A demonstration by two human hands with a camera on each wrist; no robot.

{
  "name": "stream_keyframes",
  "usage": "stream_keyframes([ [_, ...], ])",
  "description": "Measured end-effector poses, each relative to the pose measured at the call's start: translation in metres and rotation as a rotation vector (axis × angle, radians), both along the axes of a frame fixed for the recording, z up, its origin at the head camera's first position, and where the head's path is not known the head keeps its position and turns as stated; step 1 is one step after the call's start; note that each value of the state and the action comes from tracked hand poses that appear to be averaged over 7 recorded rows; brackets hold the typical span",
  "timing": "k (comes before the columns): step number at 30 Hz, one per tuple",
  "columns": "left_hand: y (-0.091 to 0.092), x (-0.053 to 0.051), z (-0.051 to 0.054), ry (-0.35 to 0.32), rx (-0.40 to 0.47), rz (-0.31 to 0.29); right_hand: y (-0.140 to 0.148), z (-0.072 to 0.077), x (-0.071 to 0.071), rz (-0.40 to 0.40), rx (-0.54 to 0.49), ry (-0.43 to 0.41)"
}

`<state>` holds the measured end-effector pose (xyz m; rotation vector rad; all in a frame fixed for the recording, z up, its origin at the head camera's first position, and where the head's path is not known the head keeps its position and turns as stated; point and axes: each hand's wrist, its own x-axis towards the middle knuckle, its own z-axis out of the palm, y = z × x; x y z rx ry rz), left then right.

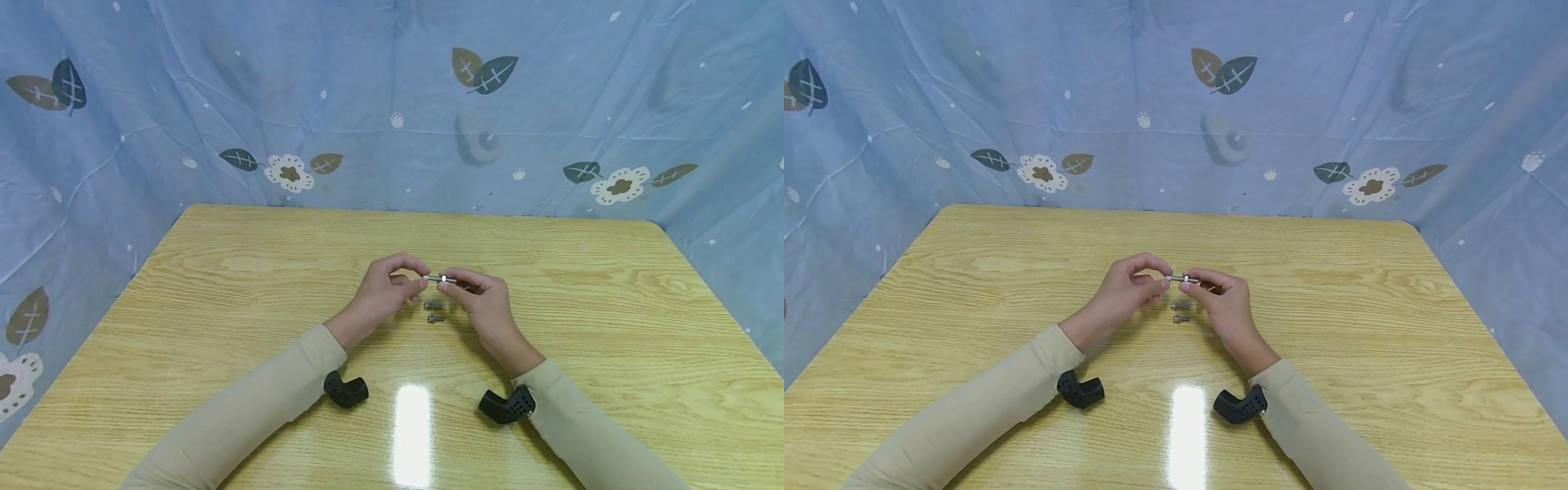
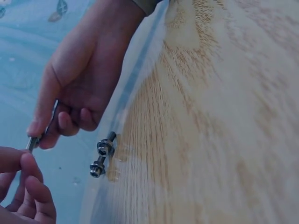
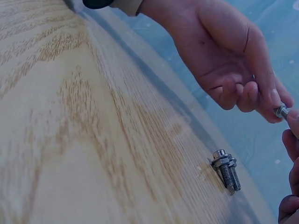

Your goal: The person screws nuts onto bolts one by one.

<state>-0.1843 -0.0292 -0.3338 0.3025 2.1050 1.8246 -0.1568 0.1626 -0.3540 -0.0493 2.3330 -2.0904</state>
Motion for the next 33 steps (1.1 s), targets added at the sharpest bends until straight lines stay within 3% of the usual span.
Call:
stream_keyframes([
  [5, -0.0003, 0.0009, 0.0005, 0.024, 0.025, -0.011, 0.0000, -0.0004, 0.0004, 0.004, 0.000, -0.003],
  [16, 0.0016, -0.0015, -0.0047, -0.044, -0.039, 0.021, -0.0005, 0.0001, 0.0006, -0.004, 0.001, -0.004],
  [26, 0.0000, 0.0009, -0.0018, 0.011, 0.030, -0.005, -0.0005, -0.0003, 0.0002, 0.003, -0.002, 0.003],
  [33, 0.0012, -0.0006, -0.0033, -0.016, -0.013, 0.017, -0.0003, -0.0008, -0.0001, 0.003, -0.001, 0.010],
])
